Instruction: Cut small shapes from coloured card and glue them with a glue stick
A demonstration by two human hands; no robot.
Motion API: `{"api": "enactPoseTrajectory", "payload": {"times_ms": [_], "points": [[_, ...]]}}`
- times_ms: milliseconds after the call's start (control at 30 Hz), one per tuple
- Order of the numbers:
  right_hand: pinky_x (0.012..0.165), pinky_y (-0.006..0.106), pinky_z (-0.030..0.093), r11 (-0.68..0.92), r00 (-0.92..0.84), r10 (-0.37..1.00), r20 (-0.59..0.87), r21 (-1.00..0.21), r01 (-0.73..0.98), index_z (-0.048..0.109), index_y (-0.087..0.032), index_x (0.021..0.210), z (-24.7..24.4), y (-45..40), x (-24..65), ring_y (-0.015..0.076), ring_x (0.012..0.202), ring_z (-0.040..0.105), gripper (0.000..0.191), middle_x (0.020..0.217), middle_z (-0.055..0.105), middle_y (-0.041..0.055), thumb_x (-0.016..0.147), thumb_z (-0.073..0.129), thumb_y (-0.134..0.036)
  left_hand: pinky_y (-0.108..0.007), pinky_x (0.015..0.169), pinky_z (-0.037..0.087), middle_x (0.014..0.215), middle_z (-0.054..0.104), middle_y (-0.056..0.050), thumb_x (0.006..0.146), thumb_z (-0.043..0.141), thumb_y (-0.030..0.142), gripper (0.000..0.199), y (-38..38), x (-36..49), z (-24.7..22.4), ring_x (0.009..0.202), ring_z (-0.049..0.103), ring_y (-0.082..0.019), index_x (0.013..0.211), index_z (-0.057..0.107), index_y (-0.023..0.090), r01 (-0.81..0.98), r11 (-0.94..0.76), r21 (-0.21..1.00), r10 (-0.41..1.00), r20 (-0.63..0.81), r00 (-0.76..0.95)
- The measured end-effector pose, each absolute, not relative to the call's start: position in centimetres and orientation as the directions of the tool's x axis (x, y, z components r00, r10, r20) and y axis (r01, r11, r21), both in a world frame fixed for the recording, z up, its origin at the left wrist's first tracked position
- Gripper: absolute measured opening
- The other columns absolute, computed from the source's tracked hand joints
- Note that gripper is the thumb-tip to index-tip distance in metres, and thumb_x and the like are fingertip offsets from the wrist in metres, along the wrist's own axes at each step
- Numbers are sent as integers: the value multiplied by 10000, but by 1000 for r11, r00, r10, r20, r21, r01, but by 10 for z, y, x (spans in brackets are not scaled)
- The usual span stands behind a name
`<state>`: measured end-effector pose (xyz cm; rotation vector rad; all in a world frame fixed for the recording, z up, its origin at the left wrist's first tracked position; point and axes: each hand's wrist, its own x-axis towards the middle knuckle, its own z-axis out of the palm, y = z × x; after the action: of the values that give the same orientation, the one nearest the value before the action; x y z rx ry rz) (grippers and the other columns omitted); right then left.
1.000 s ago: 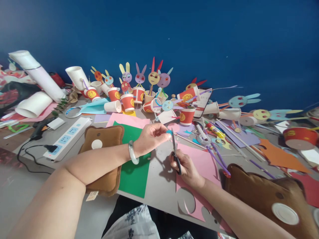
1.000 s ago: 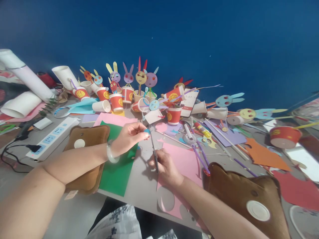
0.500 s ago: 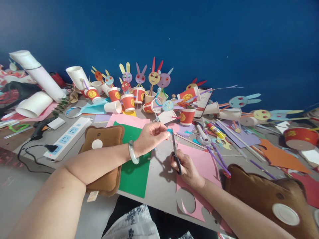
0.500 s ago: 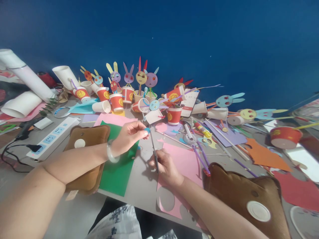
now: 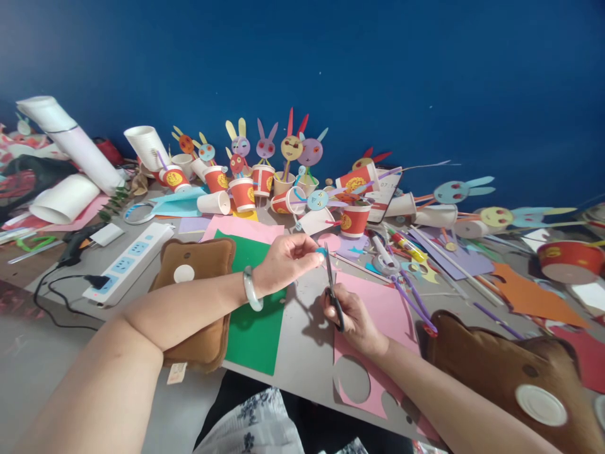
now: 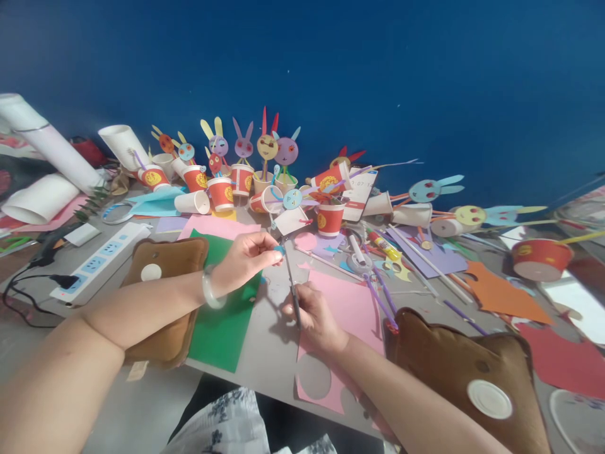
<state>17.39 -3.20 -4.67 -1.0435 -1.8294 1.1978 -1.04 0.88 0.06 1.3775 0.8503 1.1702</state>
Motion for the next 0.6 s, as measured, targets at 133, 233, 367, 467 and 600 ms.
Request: {"api": "enactPoseTrajectory", "payload": {"times_ms": [133,233,367,467,600], "points": [[480,285,363,247,-421,898,126,-937,246,518,-187,597,-46,-33,174,124,503,437,565,524,494,-1,780,539,-721,-213,577,435,664,610,-7,746,667,251,157,9,-11,2,608,552,-85,701,571,135,-124,-159,979,947,187,261],[474,286,361,241,-422,898,123,-940,240,514,-189,594,-47,-33,174,124,502,436,562,529,493,0,780,542,-718,-217,589,446,665,616,-8,753,665,260,162,9,-11,2,619,562,-88,708,570,137,-140,-167,976,946,198,257],[478,288,373,247,-421,899,124,-936,251,525,-189,599,-47,-33,175,128,511,440,567,540,492,3,781,532,-726,-216,592,452,664,622,-8,752,666,264,162,9,-11,2,620,566,-86,706,574,138,-159,-168,973,945,204,254],[486,290,382,253,-419,899,128,-932,258,535,-187,599,-46,-32,175,132,522,447,575,549,497,8,782,525,-732,-221,603,460,665,624,-9,747,668,254,154,9,-11,2,631,576,-90,708,574,138,-167,-161,973,947,200,252],[490,292,381,252,-411,902,130,-933,257,533,-186,590,-45,-32,174,131,521,449,581,542,502,8,775,528,-737,-229,617,471,669,624,-11,742,663,236,135,9,-11,4,642,587,-95,715,576,136,-162,-154,975,950,191,246]]}}
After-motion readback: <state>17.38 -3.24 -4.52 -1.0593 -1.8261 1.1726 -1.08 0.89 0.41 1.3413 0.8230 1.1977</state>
